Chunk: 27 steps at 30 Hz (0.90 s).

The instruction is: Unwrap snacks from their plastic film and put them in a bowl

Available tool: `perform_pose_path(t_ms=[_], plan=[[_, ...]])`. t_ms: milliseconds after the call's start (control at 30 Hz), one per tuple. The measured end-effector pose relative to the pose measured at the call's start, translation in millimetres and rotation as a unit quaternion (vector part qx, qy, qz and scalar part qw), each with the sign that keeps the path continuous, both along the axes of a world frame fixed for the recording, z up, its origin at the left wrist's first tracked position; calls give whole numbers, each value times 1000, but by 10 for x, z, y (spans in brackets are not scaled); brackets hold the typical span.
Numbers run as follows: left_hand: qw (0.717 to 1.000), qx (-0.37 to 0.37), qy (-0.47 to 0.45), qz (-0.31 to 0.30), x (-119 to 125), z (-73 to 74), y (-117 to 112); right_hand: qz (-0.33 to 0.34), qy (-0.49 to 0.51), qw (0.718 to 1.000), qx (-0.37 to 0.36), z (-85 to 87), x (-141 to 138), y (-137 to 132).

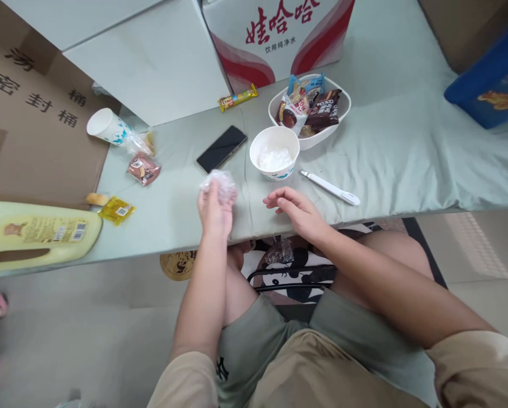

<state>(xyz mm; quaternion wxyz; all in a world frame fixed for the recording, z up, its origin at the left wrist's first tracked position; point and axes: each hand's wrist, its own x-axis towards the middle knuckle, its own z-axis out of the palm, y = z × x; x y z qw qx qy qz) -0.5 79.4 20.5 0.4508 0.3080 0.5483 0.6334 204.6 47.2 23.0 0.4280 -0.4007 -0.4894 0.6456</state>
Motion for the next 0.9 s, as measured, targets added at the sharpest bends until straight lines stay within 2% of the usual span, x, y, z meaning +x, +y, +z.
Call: perform_pose_path(t_ms=[67, 167, 233, 300, 400, 467, 533, 600, 633, 700, 833, 900], plan=[[996, -36, -63, 48, -154, 15, 33, 6, -33, 999, -2, -18, 21, 12], [991, -66, -112, 35, -304, 39, -17, 27, -69, 997, -10, -24, 29, 29], [994, -70, -75, 41, -323, 33, -68, 41, -98, 994, 3, -8, 30, 39], [996, -52, 0, 68, -296, 43, -76, 57, -121, 991, 25, 15, 35, 47], [986, 39, 138, 79, -184, 211, 36, 79, -123, 988, 53, 33, 43, 56], [964, 94, 245, 36, -39, 450, 177, 96, -104, 989, 46, 23, 39, 66], [937, 112, 329, -49, 180, 717, 352, 110, -88, 990, 28, 2, 26, 87], [887, 106, 424, -150, 444, 902, 558, 116, -88, 989, 17, -16, 12, 119], [855, 99, 477, -178, 574, 937, 672, 117, -92, 989, 15, -22, 6, 138], [814, 57, 532, -226, 783, 882, 920, 114, -101, 988, 13, -26, -1, 178], [727, -44, 621, -289, 961, 546, 1354, 102, -102, 990, 3, -18, -1, 238], [708, -77, 628, -314, 1000, 448, 1455, 105, -93, 990, -15, -10, 0, 256]])
